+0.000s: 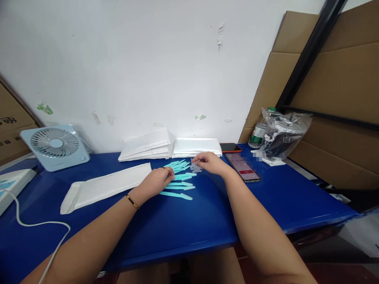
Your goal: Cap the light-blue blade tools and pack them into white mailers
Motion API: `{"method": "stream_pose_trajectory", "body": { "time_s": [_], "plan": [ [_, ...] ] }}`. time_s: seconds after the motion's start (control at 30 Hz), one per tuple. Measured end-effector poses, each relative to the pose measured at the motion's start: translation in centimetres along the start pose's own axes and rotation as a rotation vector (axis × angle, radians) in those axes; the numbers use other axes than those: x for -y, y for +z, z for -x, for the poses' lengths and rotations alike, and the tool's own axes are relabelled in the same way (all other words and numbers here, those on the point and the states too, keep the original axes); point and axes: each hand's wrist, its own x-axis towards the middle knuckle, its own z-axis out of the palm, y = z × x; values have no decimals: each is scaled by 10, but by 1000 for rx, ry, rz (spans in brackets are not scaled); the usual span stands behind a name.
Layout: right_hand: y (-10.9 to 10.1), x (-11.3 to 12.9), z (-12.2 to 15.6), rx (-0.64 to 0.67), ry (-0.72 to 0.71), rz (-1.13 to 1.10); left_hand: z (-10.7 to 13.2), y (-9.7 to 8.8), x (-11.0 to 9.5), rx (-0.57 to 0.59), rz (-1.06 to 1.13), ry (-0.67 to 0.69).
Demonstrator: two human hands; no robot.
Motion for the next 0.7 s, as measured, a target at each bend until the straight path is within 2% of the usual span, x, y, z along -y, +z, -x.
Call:
{"method": "stream_pose_trajectory", "body": {
  "time_s": [0.2, 0.33, 0.5, 0.7],
  "plan": [
    [0, -1, -2, -68, 8, -323, -2, 4, 11, -44, 189, -73],
    [-1, 2, -1, -113, 10, -465, -6, 7, 14, -116, 333, -91],
    [0, 11, 3, -57, -19, -496, -10, 8, 17, -210, 363, -96],
    [2, 11, 1, -60, -10, -501, -10, 10, 19, -227, 413, -64]
  ]
}}
